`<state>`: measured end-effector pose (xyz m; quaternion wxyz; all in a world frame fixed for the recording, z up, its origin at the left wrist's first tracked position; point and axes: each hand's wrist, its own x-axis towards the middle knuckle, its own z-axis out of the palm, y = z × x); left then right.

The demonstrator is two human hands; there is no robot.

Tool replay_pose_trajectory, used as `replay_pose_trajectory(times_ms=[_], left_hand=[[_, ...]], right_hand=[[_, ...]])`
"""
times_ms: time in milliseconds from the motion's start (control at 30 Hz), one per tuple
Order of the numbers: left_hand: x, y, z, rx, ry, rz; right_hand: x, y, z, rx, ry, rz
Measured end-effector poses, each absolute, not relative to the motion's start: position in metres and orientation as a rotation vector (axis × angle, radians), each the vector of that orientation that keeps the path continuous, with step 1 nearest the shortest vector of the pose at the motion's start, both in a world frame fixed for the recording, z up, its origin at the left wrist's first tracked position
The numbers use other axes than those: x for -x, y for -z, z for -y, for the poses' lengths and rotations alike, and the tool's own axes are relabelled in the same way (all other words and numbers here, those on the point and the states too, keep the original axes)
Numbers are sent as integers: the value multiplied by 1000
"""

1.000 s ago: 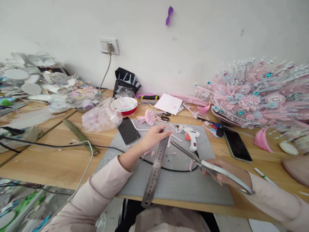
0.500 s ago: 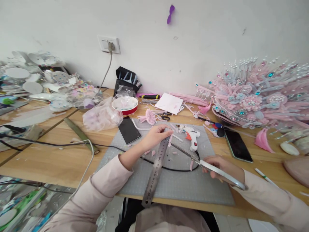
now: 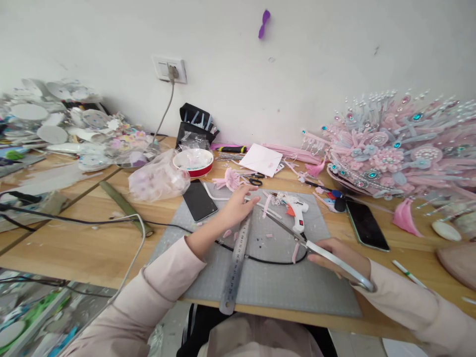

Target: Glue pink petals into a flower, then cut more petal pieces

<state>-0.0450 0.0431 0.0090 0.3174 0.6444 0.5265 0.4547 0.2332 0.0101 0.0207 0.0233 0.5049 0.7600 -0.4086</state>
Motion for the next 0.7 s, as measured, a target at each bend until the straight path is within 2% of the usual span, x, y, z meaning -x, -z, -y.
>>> replay_pose_trajectory(times_ms=[67, 267, 433, 700], left_hand=[[45, -13, -40, -1823, -1212, -1275], [45, -28, -31, -1907, -837, -991], [46, -31, -28, -1813, -833, -1011], [49, -24, -33, -1772, -832, -1018]], right_hand=[[-233, -21, -10, -1588, 1273, -2312], [-234, -18, -11, -1521, 1252, -2399], [-230, -22, -9, -1601, 1280, -2302], [-222, -21, -8, -1624, 1114, -2410]])
